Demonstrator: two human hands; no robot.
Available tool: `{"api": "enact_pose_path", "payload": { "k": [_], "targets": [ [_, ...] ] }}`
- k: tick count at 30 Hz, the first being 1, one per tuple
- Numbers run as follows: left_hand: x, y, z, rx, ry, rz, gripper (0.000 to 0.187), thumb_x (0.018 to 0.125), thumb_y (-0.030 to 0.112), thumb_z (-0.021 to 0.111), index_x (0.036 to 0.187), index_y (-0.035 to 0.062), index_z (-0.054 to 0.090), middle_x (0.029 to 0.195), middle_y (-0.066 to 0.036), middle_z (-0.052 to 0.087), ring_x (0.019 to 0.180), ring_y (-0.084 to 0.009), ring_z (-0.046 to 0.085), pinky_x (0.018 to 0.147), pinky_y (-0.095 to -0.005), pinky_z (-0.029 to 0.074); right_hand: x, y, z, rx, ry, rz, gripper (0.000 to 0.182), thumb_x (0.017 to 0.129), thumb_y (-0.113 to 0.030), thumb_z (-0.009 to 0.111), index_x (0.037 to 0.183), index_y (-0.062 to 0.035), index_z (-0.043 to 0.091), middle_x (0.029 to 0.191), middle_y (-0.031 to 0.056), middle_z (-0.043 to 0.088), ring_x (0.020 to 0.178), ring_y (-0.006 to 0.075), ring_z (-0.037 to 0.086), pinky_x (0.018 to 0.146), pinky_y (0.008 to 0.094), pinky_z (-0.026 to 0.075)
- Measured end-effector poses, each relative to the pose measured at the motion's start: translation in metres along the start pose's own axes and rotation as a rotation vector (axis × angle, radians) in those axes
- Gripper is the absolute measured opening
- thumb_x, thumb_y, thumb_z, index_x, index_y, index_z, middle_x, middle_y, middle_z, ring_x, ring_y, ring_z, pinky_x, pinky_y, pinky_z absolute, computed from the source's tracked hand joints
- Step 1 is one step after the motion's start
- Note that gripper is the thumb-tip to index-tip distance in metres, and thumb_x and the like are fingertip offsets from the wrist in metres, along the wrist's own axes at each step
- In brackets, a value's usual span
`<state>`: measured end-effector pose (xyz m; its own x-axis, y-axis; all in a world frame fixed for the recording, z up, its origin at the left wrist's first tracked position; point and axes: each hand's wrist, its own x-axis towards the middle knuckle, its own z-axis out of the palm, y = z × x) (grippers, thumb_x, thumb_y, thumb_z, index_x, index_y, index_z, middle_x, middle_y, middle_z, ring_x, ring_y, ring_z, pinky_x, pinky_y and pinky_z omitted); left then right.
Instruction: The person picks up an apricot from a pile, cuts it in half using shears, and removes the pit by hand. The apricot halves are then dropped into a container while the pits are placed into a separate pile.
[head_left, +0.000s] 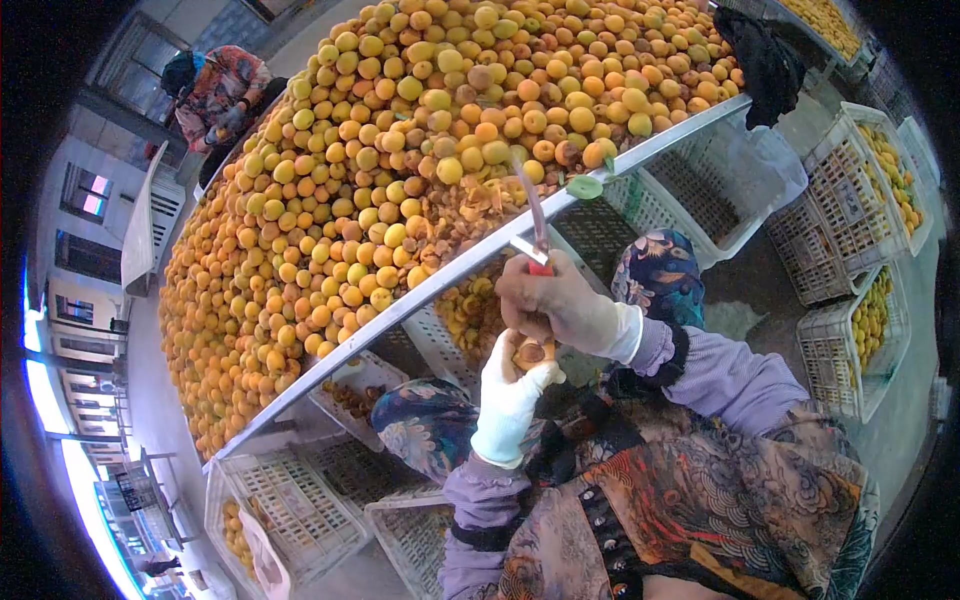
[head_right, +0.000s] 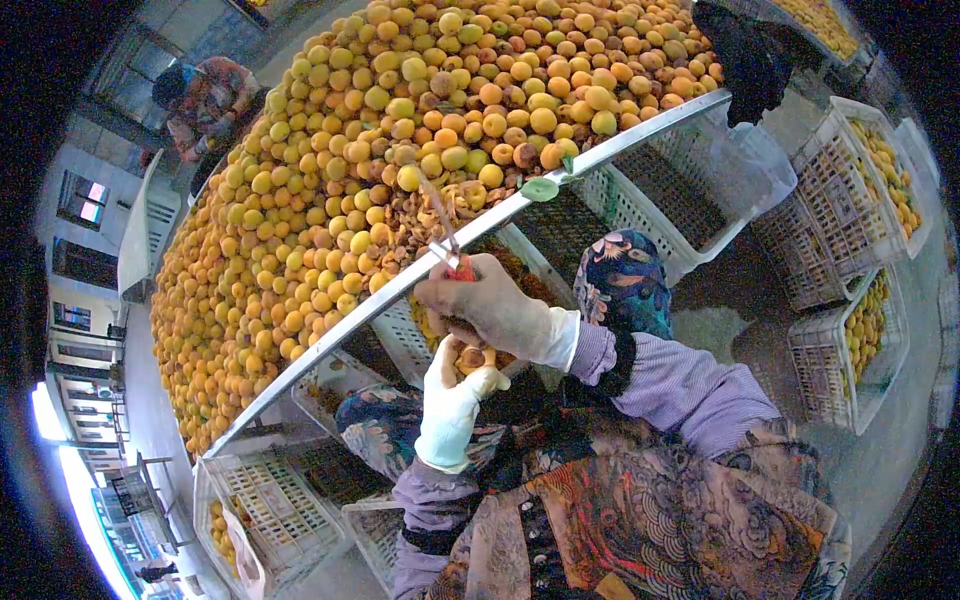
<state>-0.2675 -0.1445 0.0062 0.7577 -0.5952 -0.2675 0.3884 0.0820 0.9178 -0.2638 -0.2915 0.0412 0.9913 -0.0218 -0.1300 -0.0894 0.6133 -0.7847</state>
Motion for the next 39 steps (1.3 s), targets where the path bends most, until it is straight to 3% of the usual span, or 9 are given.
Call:
{"api": "enact_pose_path", "payload": {
  "k": [5, 12, 16, 17, 18, 20, 23, 35, 39],
  "targets": [
    [0.003, -0.006, 0.002, 0.022, 0.023, 0.017, 0.032, 0.075, 0.001, 0.057, 0.106, -0.0034, 0.050, 0.087, -0.010, 0.060, 0.073, -0.0148, 0.059, 0.068, -0.0247, 0.048, -0.001, 0.008, 0.001, -0.192, 0.034, -0.011, 0.019, 0.082, -0.023, 0.065, 0.075, -0.0074, 0.057, 0.061, 0.0003, 0.056, 0.048, 0.0060, 0.049, 0.042, 0.0196, 0.038],
    [0.004, -0.022, -0.007, 0.213, 0.009, 0.061, 0.047, 0.081, 0.009, 0.061, 0.122, -0.0011, 0.041, 0.099, -0.012, 0.057, 0.084, -0.0178, 0.058, 0.073, -0.0299, 0.049, 0.020, 0.033, -0.013, 0.512, 0.461, 0.064, 0.032, 0.090, -0.036, 0.051, 0.066, -0.0163, 0.046, 0.051, -0.0049, 0.040, 0.036, 0.0064, 0.033, 0.034, 0.0223, 0.028],
    [0.006, -0.032, -0.005, 0.331, 0.084, 0.268, 0.047, 0.080, 0.008, 0.061, 0.121, -0.0011, 0.040, 0.099, -0.010, 0.056, 0.091, -0.0148, 0.054, 0.081, -0.0295, 0.046, 0.023, 0.049, -0.036, 0.588, 0.179, 0.025, 0.027, 0.092, -0.034, 0.049, 0.071, -0.0167, 0.046, 0.057, -0.0066, 0.035, 0.040, 0.0062, 0.025, 0.036, 0.0231, 0.020],
    [0.007, -0.035, -0.006, 0.289, 0.070, 0.285, 0.047, 0.081, 0.008, 0.060, 0.121, -0.0010, 0.039, 0.099, -0.010, 0.056, 0.091, -0.0148, 0.054, 0.081, -0.0295, 0.046, 0.023, 0.057, -0.046, 0.574, 0.047, -0.033, 0.020, 0.093, -0.032, 0.047, 0.081, -0.0163, 0.052, 0.059, -0.0066, 0.036, 0.041, 0.0058, 0.026, 0.037, 0.0219, 0.022],
    [0.008, -0.038, -0.006, 0.246, 0.061, 0.301, 0.047, 0.081, 0.009, 0.059, 0.122, -0.0009, 0.038, 0.098, -0.009, 0.056, 0.090, -0.0147, 0.054, 0.080, -0.0294, 0.046, 0.016, 0.045, -0.016, 0.502, 0.376, -0.051, 0.017, 0.094, -0.029, 0.046, 0.095, -0.0161, 0.057, 0.061, -0.0063, 0.037, 0.042, 0.0053, 0.028, 0.036, 0.0209, 0.022],
    [0.007, -0.037, -0.008, 0.255, 0.044, 0.226, 0.047, 0.085, 0.014, 0.058, 0.124, 0.0009, 0.036, 0.095, -0.011, 0.056, 0.081, -0.0158, 0.055, 0.072, -0.0296, 0.047, 0.026, 0.067, -0.051, 0.429, 0.054, -0.100, 0.021, 0.095, -0.027, 0.044, 0.107, -0.0158, 0.057, 0.067, -0.0057, 0.042, 0.042, 0.0053, 0.029, 0.035, 0.0204, 0.024],
    [0.009, -0.042, -0.011, 0.332, 0.074, 0.361, 0.042, 0.091, 0.023, 0.053, 0.123, 0.0018, 0.037, 0.090, -0.010, 0.056, 0.078, -0.0141, 0.053, 0.066, -0.0292, 0.046, 0.020, 0.055, -0.021, 0.360, 0.307, -0.150, 0.022, 0.094, -0.028, 0.046, 0.099, -0.0094, 0.057, 0.063, -0.0030, 0.043, 0.039, 0.0065, 0.030, 0.033, 0.0218, 0.031],
    [0.014, -0.034, -0.013, 0.426, 0.117, 0.310, 0.043, 0.088, 0.024, 0.054, 0.120, -0.0002, 0.038, 0.100, -0.017, 0.059, 0.094, -0.0248, 0.057, 0.083, -0.0349, 0.044, 0.042, 0.068, -0.055, 0.412, 0.152, -0.051, 0.023, 0.091, -0.036, 0.052, 0.093, -0.0129, 0.057, 0.070, -0.0003, 0.054, 0.041, 0.0071, 0.038, 0.031, 0.0230, 0.029],
    [0.019, -0.035, -0.013, 0.595, 0.235, 0.364, 0.024, 0.089, 0.019, 0.052, 0.105, 0.0008, 0.051, 0.084, -0.013, 0.059, 0.073, -0.0242, 0.059, 0.064, -0.0347, 0.047, 0.034, 0.054, -0.026, 0.404, 0.351, 0.033, 0.021, 0.089, -0.037, 0.053, 0.086, -0.0163, 0.054, 0.061, -0.0001, 0.049, 0.040, 0.0094, 0.037, 0.033, 0.0240, 0.029]
  ]
}}
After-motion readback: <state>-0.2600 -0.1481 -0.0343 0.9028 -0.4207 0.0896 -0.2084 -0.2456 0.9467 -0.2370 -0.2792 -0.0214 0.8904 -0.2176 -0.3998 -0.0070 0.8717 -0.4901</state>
